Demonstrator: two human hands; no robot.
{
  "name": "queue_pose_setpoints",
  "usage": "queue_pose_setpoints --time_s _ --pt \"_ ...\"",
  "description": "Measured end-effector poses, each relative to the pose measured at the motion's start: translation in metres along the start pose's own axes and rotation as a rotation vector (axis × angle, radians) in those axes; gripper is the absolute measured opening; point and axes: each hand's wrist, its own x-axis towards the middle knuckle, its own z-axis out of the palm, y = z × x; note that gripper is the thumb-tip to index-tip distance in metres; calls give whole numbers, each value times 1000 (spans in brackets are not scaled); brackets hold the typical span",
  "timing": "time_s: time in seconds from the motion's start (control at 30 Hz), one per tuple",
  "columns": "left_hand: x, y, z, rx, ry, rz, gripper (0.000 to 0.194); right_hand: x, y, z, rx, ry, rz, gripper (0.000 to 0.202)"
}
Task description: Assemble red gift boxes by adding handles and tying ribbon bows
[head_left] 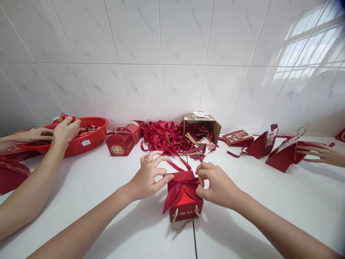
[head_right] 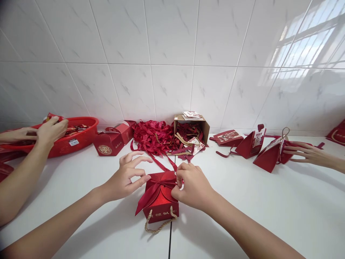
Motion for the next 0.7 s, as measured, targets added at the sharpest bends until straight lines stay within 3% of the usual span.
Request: queue_pose_setpoints --time_s 0.2,0.33,0.4,0.5,0.6,0.63,0.7 --pt "-8 3 4 262 171 68 31 -5 -2 -4 80 -29 103 13" --pt "-11 9 11 393 271 8 30 -7 -4 -6 85 -43 137 14" --pt "-11 11 16 420 266 -12 30 -7 -5 -7 71 -41 133 15" --pt "-11 10 23 308 219 -33 28 -7 -2 -7 95 -33 71 16" --pt "-12 7 29 33 196 -85 26 -6 5 -7 197 14 -19 5" --pt "-13 7 32 -61 188 -98 26 -6 7 -6 234 6 -53 13" --pt "-14 6 37 -209 182 -102 24 -5 10 -3 280 -75 -138 56"
